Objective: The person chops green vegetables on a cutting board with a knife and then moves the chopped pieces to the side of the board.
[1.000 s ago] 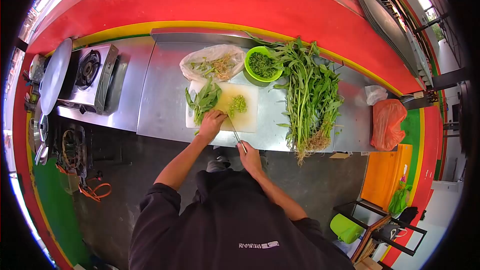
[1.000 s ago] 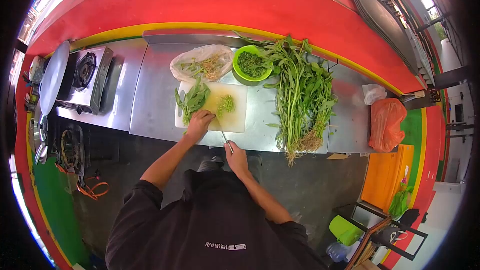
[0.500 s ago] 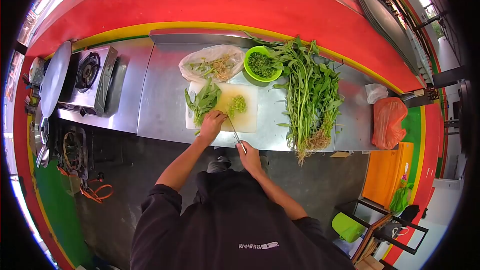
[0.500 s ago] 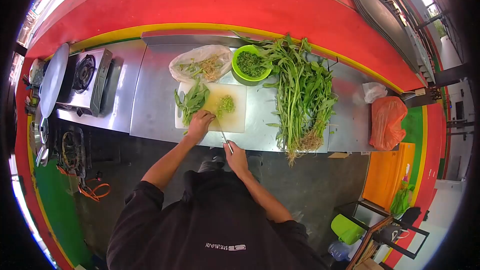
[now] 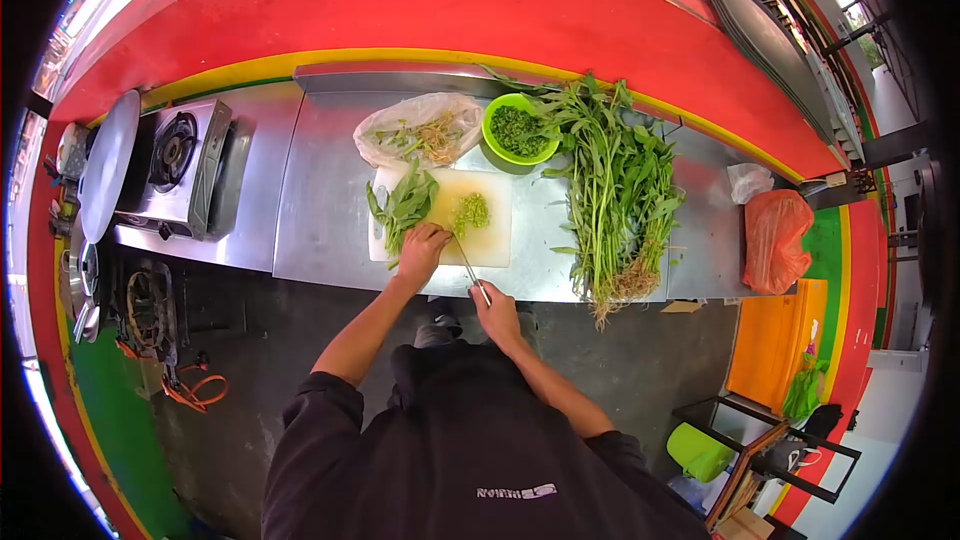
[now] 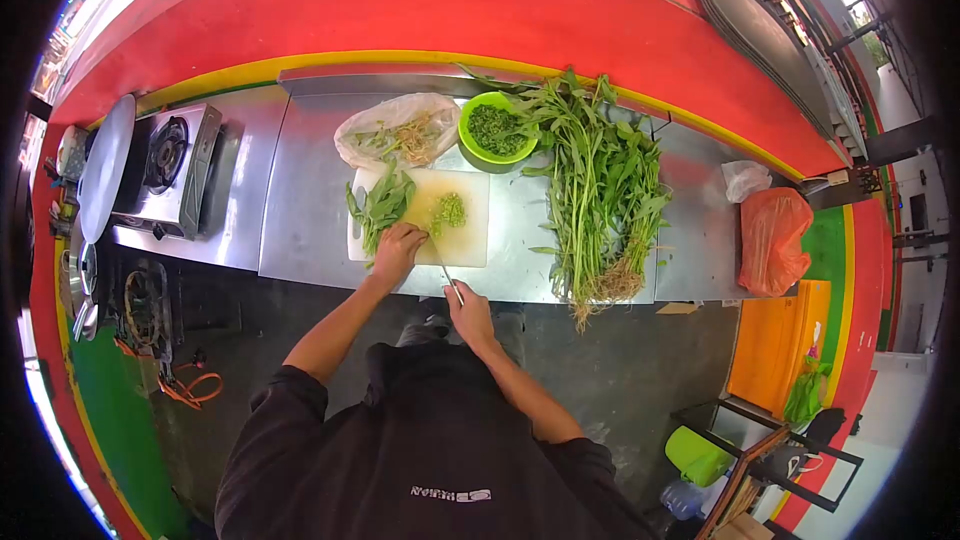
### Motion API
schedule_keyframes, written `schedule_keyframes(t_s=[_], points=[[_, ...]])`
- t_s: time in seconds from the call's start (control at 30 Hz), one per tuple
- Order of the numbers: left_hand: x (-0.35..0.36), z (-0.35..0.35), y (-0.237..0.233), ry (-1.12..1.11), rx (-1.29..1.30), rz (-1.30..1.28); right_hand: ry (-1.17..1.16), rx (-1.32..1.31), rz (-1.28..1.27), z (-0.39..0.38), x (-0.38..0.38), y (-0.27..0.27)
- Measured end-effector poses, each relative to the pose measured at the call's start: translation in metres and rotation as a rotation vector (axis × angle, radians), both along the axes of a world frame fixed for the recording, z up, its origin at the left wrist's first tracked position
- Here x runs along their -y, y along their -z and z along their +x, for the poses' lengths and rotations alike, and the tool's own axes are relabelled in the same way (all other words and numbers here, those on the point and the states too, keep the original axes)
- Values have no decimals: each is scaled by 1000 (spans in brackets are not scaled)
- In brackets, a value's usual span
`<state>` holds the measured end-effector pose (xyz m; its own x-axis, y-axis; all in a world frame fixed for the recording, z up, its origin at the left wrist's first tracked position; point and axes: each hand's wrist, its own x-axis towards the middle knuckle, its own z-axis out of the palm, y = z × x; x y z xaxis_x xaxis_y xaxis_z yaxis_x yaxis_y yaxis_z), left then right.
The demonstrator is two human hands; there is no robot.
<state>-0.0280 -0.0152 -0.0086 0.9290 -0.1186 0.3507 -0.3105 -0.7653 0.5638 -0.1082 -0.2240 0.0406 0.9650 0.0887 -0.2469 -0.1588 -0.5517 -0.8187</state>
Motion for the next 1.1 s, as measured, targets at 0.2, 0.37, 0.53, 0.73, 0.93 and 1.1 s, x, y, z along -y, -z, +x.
schedule_keyframes(t_s=[0.2,0.37,0.53,0.73,0.93,1.1], points=[[-1,1,4,20,-5,27,10,46,-63,8,-8,12],[0,0,-3,1,-21,41,15,41,-17,9,-8,5],[2,2,0,-16,-3,68,5,41,-34,-1,-2,9],[1,-5,-7,-1,11,72,-2,96,-35,11,-7,15],[3,-2,-2,-18,16,26,5,33,12,8,-7,6],[1,0,-1,2,15,53,19,43,-37,7,-10,11]])
